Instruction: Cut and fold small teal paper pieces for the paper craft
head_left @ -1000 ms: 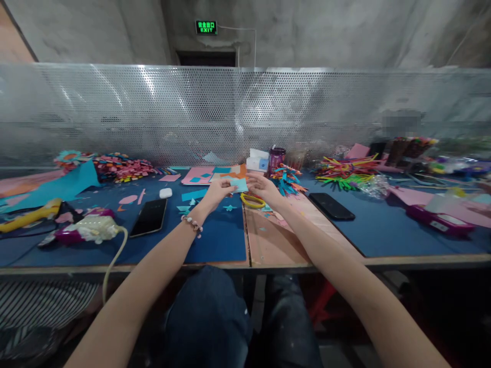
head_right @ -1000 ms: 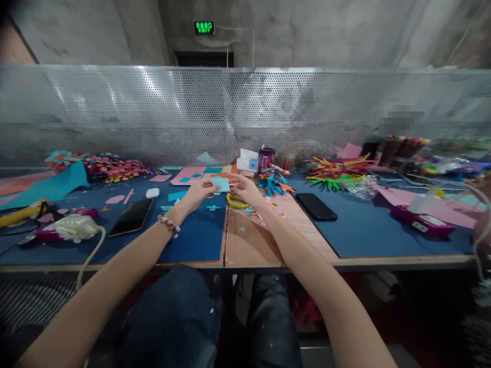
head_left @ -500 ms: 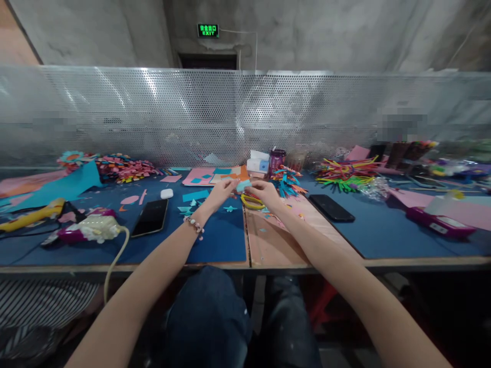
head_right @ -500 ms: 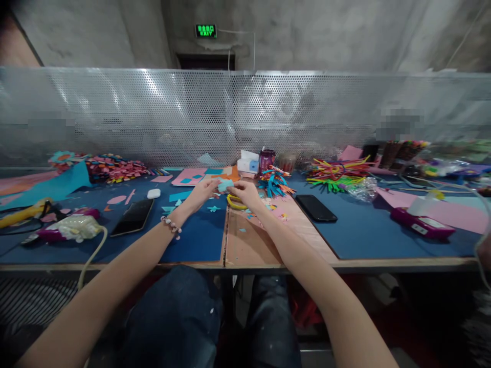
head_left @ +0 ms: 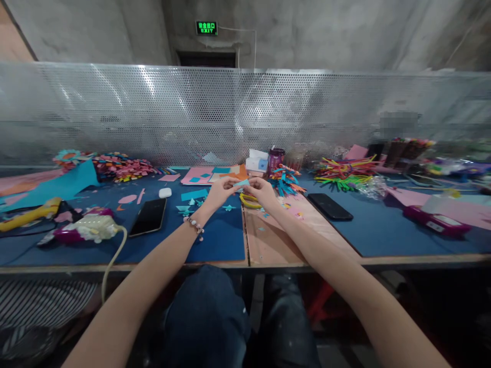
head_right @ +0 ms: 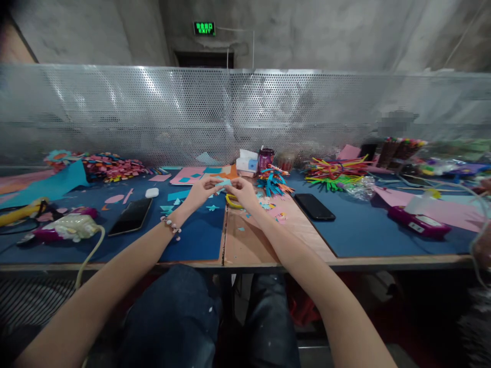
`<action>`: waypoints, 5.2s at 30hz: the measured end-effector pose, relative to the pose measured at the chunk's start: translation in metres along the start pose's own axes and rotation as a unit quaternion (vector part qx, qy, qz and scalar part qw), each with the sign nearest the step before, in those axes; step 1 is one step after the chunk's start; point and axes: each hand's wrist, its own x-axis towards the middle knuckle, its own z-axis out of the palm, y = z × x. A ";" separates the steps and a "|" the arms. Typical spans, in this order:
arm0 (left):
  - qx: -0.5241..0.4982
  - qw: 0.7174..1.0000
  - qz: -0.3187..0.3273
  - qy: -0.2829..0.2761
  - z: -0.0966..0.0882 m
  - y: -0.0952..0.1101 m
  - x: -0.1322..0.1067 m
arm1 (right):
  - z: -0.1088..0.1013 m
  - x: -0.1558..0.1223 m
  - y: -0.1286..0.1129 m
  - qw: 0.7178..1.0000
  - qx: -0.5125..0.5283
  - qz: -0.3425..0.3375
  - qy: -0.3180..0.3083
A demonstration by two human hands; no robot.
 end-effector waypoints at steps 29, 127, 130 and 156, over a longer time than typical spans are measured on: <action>0.034 0.998 -0.029 0.038 0.002 0.005 0.000 | 0.007 0.000 0.002 0.996 0.061 0.056 0.038; 0.098 0.991 -0.081 0.028 0.001 -0.003 0.002 | -0.006 -0.006 -0.009 0.973 -0.171 0.020 -0.151; 0.086 0.993 -0.079 0.028 0.001 -0.002 0.002 | -0.004 -0.006 -0.009 0.973 -0.175 0.020 -0.150; -0.075 0.987 -0.138 0.037 0.019 -0.008 -0.003 | -0.018 0.005 -0.011 0.904 -0.397 -0.063 -0.147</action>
